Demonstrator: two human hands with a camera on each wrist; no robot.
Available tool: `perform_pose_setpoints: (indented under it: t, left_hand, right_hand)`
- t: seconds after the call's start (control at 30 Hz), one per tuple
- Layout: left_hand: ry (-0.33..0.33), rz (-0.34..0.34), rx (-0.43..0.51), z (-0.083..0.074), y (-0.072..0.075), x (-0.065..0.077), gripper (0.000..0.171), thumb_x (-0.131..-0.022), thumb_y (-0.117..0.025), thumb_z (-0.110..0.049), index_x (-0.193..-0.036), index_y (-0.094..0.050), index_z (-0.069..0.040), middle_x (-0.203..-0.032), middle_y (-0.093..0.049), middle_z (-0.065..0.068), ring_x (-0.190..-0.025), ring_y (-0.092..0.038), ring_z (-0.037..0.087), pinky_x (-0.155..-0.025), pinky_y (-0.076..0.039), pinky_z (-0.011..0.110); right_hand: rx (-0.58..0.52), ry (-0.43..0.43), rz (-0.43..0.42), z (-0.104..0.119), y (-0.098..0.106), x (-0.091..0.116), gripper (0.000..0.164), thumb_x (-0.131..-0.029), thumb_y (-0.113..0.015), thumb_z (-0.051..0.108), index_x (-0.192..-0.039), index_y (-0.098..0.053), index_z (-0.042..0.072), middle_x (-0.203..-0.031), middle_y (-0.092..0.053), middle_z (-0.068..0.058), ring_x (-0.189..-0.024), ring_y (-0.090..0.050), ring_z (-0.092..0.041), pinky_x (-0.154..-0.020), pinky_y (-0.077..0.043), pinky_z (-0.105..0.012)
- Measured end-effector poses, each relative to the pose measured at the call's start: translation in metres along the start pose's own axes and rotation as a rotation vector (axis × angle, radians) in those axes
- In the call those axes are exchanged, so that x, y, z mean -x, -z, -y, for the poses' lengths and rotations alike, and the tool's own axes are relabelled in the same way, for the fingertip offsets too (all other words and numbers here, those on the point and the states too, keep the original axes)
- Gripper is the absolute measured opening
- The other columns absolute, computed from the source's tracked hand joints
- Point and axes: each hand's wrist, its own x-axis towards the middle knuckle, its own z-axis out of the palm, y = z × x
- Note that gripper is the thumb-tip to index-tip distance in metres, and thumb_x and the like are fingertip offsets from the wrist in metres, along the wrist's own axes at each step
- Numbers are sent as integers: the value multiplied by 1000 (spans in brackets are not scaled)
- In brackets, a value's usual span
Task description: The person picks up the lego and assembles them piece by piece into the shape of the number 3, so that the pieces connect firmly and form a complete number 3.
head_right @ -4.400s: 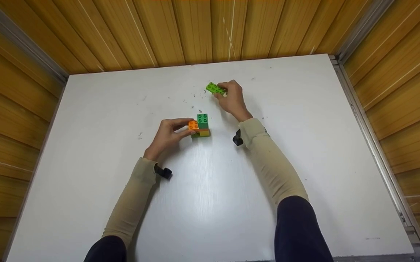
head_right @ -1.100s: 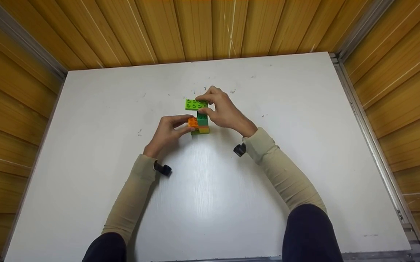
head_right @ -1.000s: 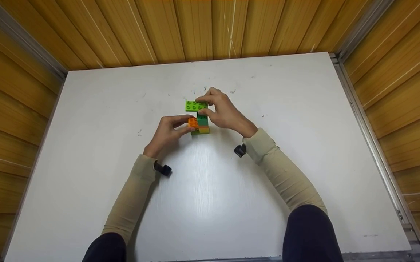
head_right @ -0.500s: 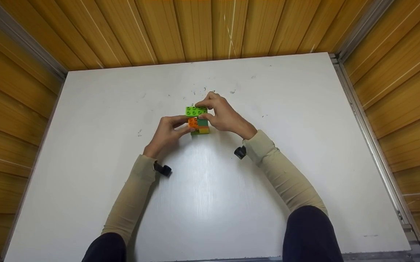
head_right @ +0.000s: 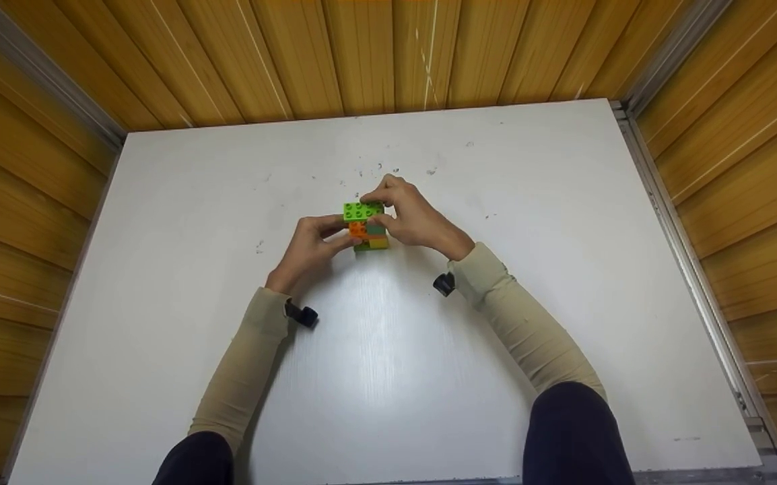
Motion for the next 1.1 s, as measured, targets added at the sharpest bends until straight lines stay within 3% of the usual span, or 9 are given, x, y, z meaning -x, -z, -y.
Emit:
perform_pose_setpoints:
  t: [0.13,0.37,0.7,1.1]
  left_hand:
    - [-9,-3,0,1,0,1,39,-98,-81,-22,-136,-75,-14,-129,-77,-1,-123,-70,11,-117,-50,36]
    - [-7,-5,35,3,-1,0,38,-98,-81,-19,-135,-75,-13,-130,-76,-1,-124,-70,12,-117,-50,34]
    - [-44,-4,40,4,-2,0,39,-97,-81,-18,-135,-75,-11,-131,-76,2,-123,-71,15,-116,-51,36]
    - [-39,-7,30,5,-2,-1,38,-98,-80,-18,-135,-75,-11,-133,-75,2,-124,-71,14,-115,-51,33]
  right_hand:
    - [7,10,3,-1,0,1,36,-97,-78,4,-132,-74,1,-111,-63,-15,-105,-57,-39,-89,-41,-37]
    - [37,2,9,-3,-1,1,36,-97,-78,7,-133,-74,2,-113,-64,-13,-105,-57,-27,-89,-42,-38]
    - [57,15,2,-4,-2,2,37,-96,-79,8,-133,-74,3,-113,-65,-14,-105,-59,-30,-83,-42,-37]
    - [103,-6,9,1,-2,1,37,-97,-78,6,-134,-75,5,-114,-66,-14,-103,-59,-27,-81,-43,-37]
